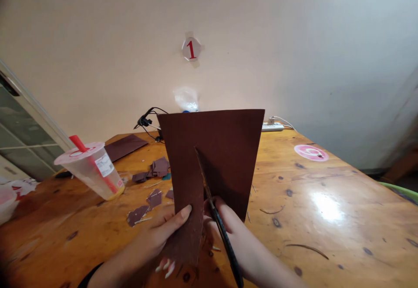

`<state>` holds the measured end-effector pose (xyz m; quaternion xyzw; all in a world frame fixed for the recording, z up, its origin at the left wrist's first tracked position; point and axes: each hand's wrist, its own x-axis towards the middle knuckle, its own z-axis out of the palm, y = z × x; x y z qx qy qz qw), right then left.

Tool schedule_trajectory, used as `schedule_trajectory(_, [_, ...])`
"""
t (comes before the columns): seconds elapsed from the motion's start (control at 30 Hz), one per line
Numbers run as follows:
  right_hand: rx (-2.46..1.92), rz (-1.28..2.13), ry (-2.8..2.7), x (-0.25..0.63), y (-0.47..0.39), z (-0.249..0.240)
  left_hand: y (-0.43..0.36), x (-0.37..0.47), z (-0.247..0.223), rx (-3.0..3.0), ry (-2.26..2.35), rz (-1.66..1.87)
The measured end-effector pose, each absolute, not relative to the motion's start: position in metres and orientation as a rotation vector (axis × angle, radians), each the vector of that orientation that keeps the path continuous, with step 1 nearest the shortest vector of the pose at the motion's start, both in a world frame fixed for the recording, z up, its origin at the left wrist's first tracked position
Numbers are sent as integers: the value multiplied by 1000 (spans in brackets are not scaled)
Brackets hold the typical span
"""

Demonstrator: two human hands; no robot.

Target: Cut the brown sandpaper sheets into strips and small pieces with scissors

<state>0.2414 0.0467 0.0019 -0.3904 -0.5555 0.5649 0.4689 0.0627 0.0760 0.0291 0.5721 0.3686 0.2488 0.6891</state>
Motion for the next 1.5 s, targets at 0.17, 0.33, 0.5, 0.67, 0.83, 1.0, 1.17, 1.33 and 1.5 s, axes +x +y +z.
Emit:
schedule_trajectory(0.17, [-948,1288,-1467,243,46,10,69,66,30,1302,780,564])
schedule_trajectory(0.33, [-985,1174,-1507,240,43,24,58,69,40,1159,734,582])
schedule_trajectory(0.5, [-1070,1138,-1518,241,44,14,60,70,29,1172,703,552])
schedule_trajectory(0.67, [-1008,1202,-1453,244,48,-10,67,71,23,1407,765,527])
schedule_trajectory(0.83, [-1006,1240,-1412,242,51,-15,69,72,25,1460,782,550])
schedule_trajectory(1.0, [-1034,1217,-1392,240,52,-20,71,71,22,1441,798,523])
schedule_trajectory(1.17, [-1001,1233,-1360,236,54,-23,75,72,17,1385,820,496])
schedule_trajectory(1.33, [-967,1310,-1343,233,53,-19,75,76,11,1367,796,465])
schedule_trajectory(1.5, [-1065,1303,-1383,233,51,-21,77,74,11,1332,760,436])
